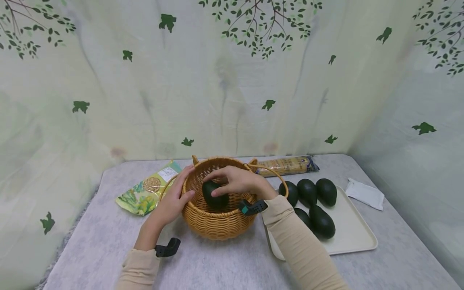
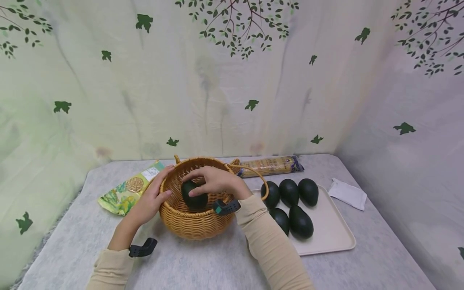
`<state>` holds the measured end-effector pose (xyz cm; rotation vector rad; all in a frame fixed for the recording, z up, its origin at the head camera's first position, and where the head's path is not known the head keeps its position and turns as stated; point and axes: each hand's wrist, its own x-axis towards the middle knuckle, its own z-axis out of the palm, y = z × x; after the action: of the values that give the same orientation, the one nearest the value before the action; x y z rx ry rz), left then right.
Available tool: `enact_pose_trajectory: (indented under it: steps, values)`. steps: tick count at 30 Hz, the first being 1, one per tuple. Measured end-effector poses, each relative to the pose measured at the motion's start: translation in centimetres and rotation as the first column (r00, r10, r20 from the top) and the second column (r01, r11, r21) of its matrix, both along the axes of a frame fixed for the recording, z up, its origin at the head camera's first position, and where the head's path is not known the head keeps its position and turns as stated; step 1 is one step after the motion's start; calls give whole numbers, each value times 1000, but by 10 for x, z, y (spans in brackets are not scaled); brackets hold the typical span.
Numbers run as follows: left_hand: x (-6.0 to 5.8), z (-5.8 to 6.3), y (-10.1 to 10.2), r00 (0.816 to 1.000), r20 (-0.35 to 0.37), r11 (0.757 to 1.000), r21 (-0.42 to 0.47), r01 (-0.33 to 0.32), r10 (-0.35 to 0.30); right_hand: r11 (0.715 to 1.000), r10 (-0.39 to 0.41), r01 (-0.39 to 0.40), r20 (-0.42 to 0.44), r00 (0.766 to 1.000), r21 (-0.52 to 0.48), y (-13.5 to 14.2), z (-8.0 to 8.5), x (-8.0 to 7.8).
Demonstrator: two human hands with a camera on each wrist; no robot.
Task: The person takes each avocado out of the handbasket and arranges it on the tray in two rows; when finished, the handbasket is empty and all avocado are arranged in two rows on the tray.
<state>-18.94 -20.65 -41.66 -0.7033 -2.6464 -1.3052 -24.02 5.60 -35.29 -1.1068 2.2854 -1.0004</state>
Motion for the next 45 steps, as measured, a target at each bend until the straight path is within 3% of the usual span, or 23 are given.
enact_pose_trajectory:
  steps: [13,24,38,45]
  values:
    - [2,-1,2,1000,28,1000,-2,-11,11,997,-45,48,54,998,-62,1,-2,5]
    - [3,0,3,999,50,1000,-1,-14,14,988,-73,83,79,994,-128,6,9,11]
    - [2,3,1,1000,19,1000,-13,-23,23,983,-118,118,13,993,-142,21,23,17]
    - [1,2,1,1000,1,1000,-14,-22,22,961,-158,161,29,987,-226,38,25,24]
